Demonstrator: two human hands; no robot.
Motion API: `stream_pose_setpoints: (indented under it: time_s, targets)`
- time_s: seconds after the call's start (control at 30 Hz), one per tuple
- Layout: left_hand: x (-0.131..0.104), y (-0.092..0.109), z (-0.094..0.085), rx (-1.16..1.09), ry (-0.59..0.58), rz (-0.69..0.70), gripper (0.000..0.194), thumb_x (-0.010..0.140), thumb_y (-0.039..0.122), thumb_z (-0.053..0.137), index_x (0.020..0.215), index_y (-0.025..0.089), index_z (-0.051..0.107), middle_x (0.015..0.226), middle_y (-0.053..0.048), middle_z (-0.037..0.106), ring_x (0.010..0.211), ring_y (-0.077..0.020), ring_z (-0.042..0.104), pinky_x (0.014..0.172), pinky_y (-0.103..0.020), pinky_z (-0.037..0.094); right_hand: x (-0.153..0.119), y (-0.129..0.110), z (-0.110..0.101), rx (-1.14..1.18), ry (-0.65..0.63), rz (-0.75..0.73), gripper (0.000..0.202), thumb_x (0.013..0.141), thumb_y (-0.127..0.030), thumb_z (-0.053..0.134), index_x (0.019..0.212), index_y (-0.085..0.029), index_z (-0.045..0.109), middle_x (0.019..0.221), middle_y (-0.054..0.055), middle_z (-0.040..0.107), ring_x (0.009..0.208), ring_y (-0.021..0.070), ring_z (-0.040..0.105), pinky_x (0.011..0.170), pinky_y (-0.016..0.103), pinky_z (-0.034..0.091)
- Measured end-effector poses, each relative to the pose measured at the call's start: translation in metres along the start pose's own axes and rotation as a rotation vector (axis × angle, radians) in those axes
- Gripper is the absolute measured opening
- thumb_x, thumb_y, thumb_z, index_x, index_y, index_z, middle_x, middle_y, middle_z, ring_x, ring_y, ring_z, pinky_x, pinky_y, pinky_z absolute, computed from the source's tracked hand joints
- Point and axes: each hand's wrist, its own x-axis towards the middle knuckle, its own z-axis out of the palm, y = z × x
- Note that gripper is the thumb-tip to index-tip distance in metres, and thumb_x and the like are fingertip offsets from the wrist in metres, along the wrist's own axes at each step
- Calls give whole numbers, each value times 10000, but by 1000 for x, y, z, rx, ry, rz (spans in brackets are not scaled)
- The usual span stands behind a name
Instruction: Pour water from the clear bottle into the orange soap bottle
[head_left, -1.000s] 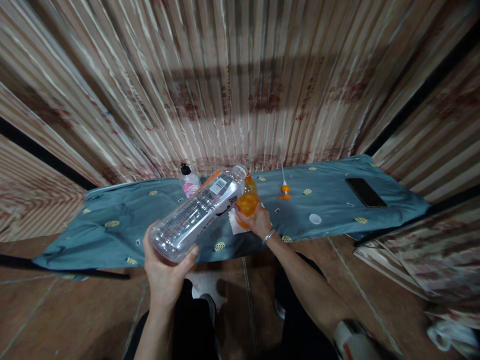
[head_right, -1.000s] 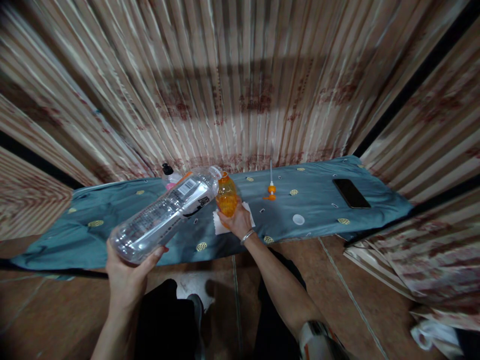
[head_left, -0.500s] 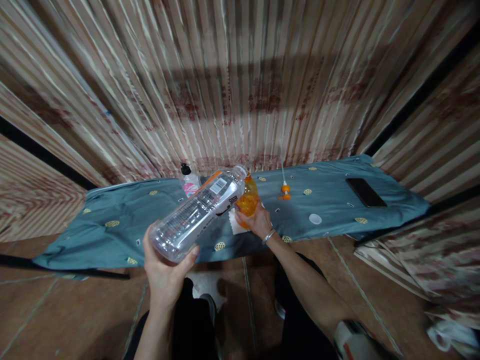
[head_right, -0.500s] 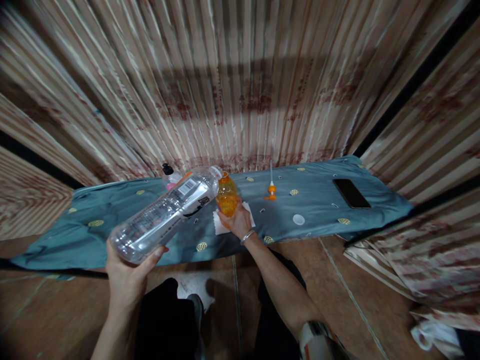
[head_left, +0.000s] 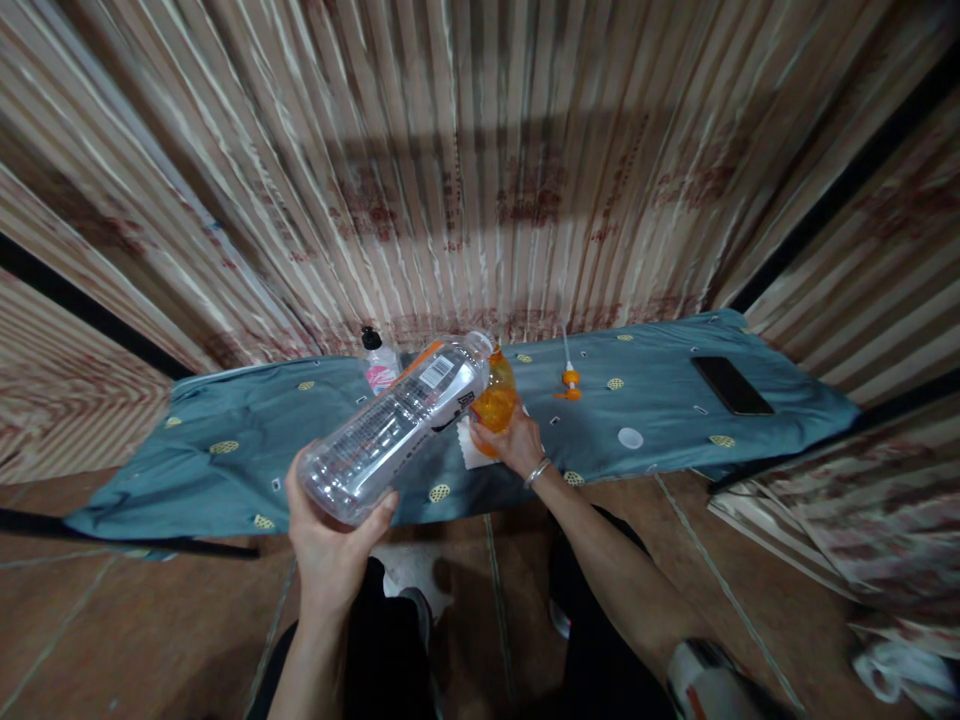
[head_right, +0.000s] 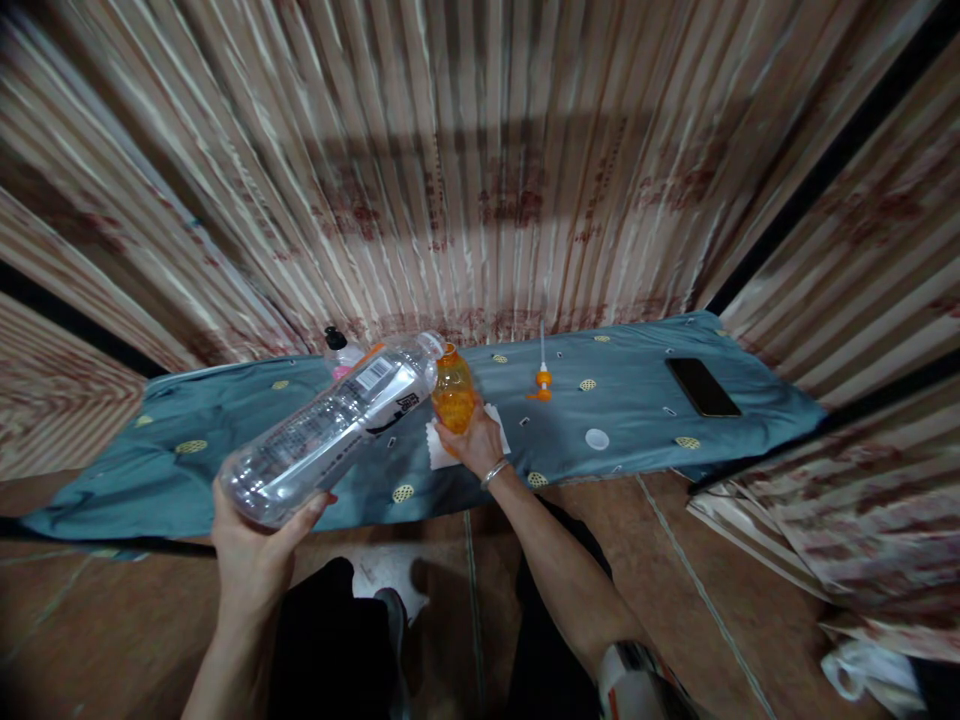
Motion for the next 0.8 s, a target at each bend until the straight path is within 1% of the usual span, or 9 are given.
stream_pose_setpoints:
  time_s: [0.1,0.2,0.3,0.5,0.6,0.7,0.8]
  targets:
    - [0,-2,0,-12,-9,-10,1005,503,498,976,1357,165,566,1310,-162,648,1217,-383,684,1125,-644,541,0,-2,-1,4,-15,23,645,753,-440,866,1285,-202,590,1103,115,847,1009,330,834,879,432,676]
    - [0,-5,-1,-39,-26,-16,1006,514,502,984,1366,180,557,1306,-148,647,1190,-368,702,1120,-641,549,0,-4,-3,6,-31,36,662,755,-450,868,1298,-200,582,1106,114,846,1020,334,833,895,440,675]
    - [0,-7,-2,-44,-33,-10,980,531,494,988,1359,187,564,1301,-144,651,1170,-354,708,1111,-630,559,0,-5,-3,-1,-28,43,677,755,-454,874,1311,-197,585,1092,112,846,1000,333,835,878,434,676]
    - [0,-10,-3,-42,-41,-14,1014,536,508,987,1390,180,550,1346,-163,640,1211,-372,687,1151,-670,510,0,-3,-1,-5,-10,29,689,759,-478,874,1324,-202,593,1075,95,845,994,324,835,858,421,677]
    - [0,-10,-3,-22,-31,0,999,535,505,986,1379,184,562,1345,-159,643,1229,-371,676,1149,-649,516,0,-2,0,-20,-5,28,692,764,-471,874,1330,-188,594,1077,108,847,992,322,836,847,407,673]
    - [0,-10,-3,-6,-21,20,981,538,515,988,1367,189,576,1338,-153,647,1228,-361,676,1137,-620,535,0,0,1,-24,-2,17,675,766,-475,871,1321,-201,602,1074,104,848,978,319,837,829,403,675]
    - [0,-10,-3,-6,-26,19,999,546,533,987,1380,177,568,1348,-170,643,1236,-373,678,1143,-641,526,1,0,1,-12,-1,17,669,769,-478,872,1318,-205,601,1075,101,849,974,313,837,831,400,677]
